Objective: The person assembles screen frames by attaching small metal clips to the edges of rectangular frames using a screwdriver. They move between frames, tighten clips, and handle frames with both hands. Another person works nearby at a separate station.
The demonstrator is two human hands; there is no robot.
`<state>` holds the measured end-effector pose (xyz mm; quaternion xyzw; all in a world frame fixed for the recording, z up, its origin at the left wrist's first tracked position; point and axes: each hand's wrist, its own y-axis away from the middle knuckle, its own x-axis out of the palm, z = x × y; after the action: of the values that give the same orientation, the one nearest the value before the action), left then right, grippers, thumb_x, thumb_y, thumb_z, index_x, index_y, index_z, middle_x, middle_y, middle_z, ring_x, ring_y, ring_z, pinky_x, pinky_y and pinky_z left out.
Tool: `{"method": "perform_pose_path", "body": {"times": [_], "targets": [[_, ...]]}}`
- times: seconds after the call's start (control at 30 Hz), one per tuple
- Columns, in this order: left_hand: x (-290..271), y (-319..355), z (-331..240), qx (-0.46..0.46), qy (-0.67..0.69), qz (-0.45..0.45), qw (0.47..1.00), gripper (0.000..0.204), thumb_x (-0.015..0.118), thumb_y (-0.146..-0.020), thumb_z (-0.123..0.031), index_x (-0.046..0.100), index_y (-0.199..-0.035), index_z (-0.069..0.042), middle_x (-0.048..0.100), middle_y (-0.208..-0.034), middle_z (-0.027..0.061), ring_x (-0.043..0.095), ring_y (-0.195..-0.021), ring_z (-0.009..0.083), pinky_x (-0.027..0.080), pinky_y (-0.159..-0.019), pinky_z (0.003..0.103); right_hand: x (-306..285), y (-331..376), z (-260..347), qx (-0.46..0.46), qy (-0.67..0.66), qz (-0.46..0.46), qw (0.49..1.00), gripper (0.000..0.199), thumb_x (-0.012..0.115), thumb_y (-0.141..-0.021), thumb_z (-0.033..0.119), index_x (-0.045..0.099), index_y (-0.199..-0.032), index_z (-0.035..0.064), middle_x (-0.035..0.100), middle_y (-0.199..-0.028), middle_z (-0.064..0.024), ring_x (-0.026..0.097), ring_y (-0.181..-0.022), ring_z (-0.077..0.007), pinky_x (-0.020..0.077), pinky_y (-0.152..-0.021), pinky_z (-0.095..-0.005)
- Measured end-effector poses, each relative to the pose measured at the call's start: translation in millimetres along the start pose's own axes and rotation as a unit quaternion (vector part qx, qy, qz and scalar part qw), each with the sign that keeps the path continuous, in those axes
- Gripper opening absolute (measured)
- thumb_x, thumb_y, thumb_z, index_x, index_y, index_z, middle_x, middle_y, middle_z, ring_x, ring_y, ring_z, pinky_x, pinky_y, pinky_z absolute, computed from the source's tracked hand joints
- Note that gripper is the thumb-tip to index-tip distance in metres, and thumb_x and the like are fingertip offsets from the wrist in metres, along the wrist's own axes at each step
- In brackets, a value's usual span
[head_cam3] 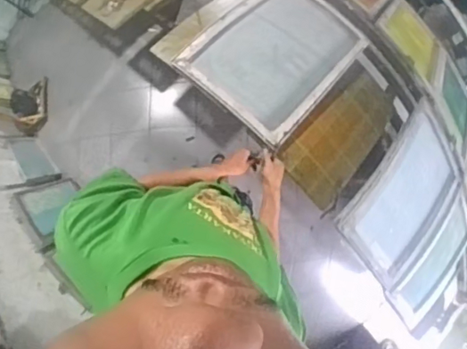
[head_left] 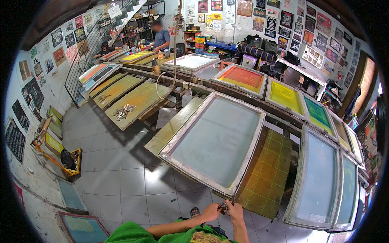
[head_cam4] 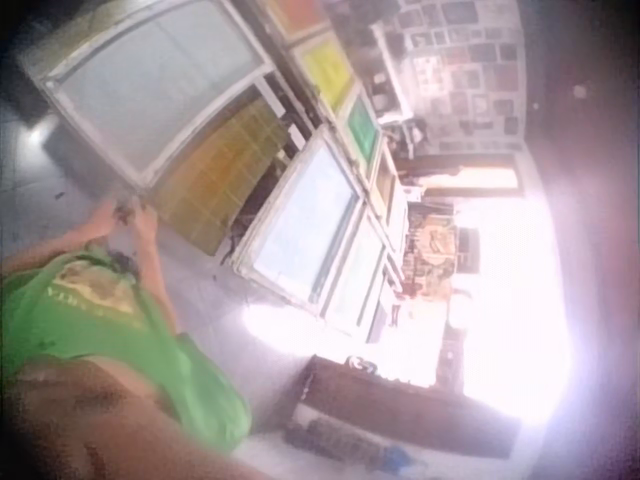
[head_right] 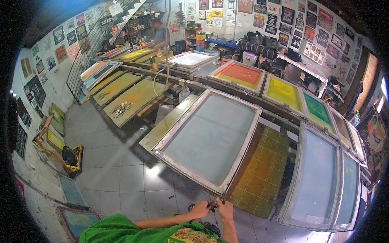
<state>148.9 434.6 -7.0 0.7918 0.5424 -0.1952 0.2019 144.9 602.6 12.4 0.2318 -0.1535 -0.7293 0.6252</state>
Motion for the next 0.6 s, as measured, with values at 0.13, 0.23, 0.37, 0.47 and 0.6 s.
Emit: {"method": "perform_pose_path", "body": {"times": [0.13,0.23,0.37,0.47,0.6], "targets": [[-46,0,-50,-0.121,0.092,0.116,0.982,0.047,0.067,-0.096,-0.044,0.067,-0.097,0.003,0.062,-0.065,0.0164,0.065,-0.05,0.0333,0.048,-0.048,0.049,2,12,20,-0.025,0.044,-0.024,0.998,0.029,0.076,-0.093,0.03,0.075,-0.089,0.0018,0.054,-0.063,0.0004,0.047,-0.052,-0.011,0.0368,-0.047,-0.0309],[-63,7,-76,-0.166,0.075,0.092,0.979,0.052,0.073,-0.089,-0.05,0.067,-0.092,0.001,0.063,-0.067,0.0136,0.063,-0.052,0.0307,0.048,-0.05,0.045,5,1,1,-0.006,0.019,-0.056,0.998,0.028,0.08,-0.089,0.029,0.074,-0.088,0.0013,0.055,-0.063,-0.0011,0.049,-0.052,-0.0131,0.0379,-0.048,-0.0325],[-60,10,-74,-0.174,0.073,0.049,0.981,0.055,0.077,-0.083,-0.053,0.067,-0.083,0.001,0.065,-0.069,0.0161,0.063,-0.066,0.0342,0.048,-0.063,0.046,13,0,-3,0.073,-0.088,-0.089,0.989,0.028,0.085,-0.085,0.025,0.073,-0.087,0.0003,0.056,-0.064,-0.0035,0.052,-0.052,-0.0154,0.0385,-0.048,-0.0335],[-40,6,-50,-0.166,0.04,0.031,0.985,0.056,0.075,-0.083,-0.057,0.07,-0.094,-0.002,0.067,-0.072,0.0151,0.063,-0.051,0.031,0.048,-0.049,0.042,16,9,13,0.086,-0.145,-0.074,0.983,0.029,0.086,-0.083,0.024,0.07,-0.087,-0.0001,0.057,-0.066,-0.0044,0.052,-0.053,-0.0162,0.0382,-0.048,-0.0335],[-20,-6,-11,-0.075,0.021,-0.006,0.997,0.059,0.076,-0.082,-0.058,0.071,-0.099,-0.002,0.069,-0.074,0.0162,0.064,-0.045,0.0307,0.05,-0.043,0.041,14,12,18,0.083,-0.129,-0.064,0.986,0.034,0.087,-0.083,0.029,0.067,-0.087,0.0002,0.056,-0.066,-0.004,0.051,-0.054,-0.0164,0.0379,-0.049,-0.033]]}}
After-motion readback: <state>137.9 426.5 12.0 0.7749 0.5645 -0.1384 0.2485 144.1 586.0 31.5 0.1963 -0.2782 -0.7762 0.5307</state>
